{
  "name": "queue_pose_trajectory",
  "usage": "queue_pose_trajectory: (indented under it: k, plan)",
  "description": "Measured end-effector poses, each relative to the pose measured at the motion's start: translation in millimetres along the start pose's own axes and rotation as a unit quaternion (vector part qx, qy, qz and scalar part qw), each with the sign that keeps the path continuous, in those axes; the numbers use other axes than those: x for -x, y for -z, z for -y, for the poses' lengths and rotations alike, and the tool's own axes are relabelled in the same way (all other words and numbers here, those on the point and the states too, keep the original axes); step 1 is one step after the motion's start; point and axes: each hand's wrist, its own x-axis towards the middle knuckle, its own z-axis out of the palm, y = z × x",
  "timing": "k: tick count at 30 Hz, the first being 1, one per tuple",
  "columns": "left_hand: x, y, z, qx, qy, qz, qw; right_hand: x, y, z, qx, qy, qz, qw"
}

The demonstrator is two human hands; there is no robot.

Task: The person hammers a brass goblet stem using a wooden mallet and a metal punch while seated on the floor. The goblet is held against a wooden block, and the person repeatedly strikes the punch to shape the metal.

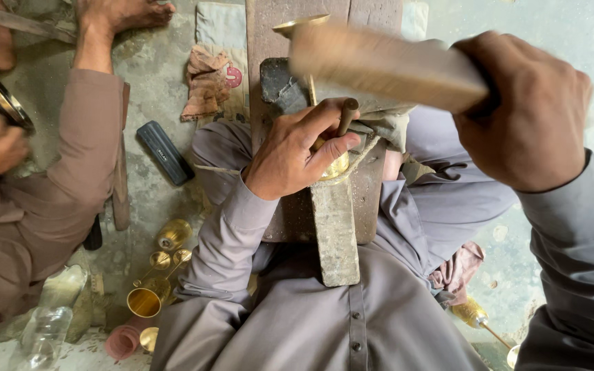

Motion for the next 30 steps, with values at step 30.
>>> queue_pose_trajectory:
  k: [30]
  plan:
    - [10, 1, 5, -0.018, -0.020, -0.036, 0.999, 16, 23, 36, -0.005, 0.004, -0.025, 1.000]
